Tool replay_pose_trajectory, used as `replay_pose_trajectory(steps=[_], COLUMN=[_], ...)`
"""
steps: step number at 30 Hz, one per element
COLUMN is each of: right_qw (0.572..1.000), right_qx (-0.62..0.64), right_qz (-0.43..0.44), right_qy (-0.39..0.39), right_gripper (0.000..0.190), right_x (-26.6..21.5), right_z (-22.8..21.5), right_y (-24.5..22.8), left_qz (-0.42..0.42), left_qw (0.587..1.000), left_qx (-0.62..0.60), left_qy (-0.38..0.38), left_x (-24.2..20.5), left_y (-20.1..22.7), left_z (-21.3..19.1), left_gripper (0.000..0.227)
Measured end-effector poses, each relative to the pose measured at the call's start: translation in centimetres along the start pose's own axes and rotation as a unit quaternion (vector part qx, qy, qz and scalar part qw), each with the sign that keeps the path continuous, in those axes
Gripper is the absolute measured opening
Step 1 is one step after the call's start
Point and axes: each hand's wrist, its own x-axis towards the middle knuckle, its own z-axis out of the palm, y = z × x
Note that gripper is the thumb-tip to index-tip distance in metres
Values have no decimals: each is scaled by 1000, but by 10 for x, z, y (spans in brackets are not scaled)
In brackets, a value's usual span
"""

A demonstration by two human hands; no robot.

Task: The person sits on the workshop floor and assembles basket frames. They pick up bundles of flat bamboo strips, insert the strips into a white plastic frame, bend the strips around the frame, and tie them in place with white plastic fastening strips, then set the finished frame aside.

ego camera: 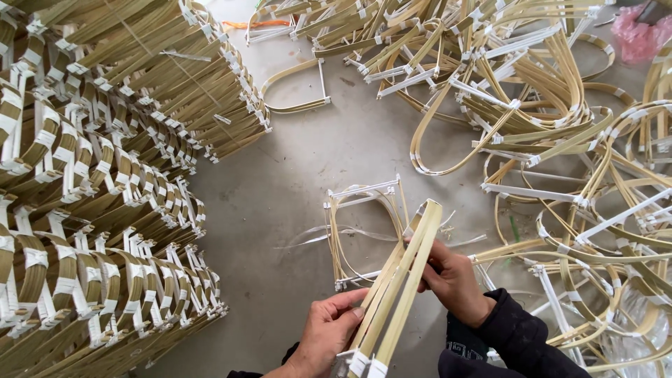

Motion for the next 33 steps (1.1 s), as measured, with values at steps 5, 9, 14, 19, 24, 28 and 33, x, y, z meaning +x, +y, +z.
replay_pose_trajectory(steps=[5,9,14,19,24,28,33], right_qw=[996,995,966,928,937,972,982], right_qx=[-59,-29,164,181,172,110,129], right_qz=[-46,-94,150,214,180,131,100], right_qy=[-37,17,-131,-244,-245,-159,-92], right_gripper=[36,46,78,54,32,29,26], right_x=[-2,-5,-11,-24,-19,-4,4], right_z=[-5,-6,-1,24,29,18,2], right_y=[-2,-13,-36,-42,-29,-31,-18], left_qz=[1,39,53,52,79,118,69], left_qw=[998,998,997,997,996,988,995], left_qx=[61,-16,35,21,20,90,67], left_qy=[0,-35,-43,-59,-47,-35,-8], left_x=[-1,-19,-4,-8,-18,-7,-10], left_y=[4,25,5,4,17,5,7], left_z=[-1,10,-7,-6,1,-12,-8], left_gripper=[39,37,32,31,29,30,29])
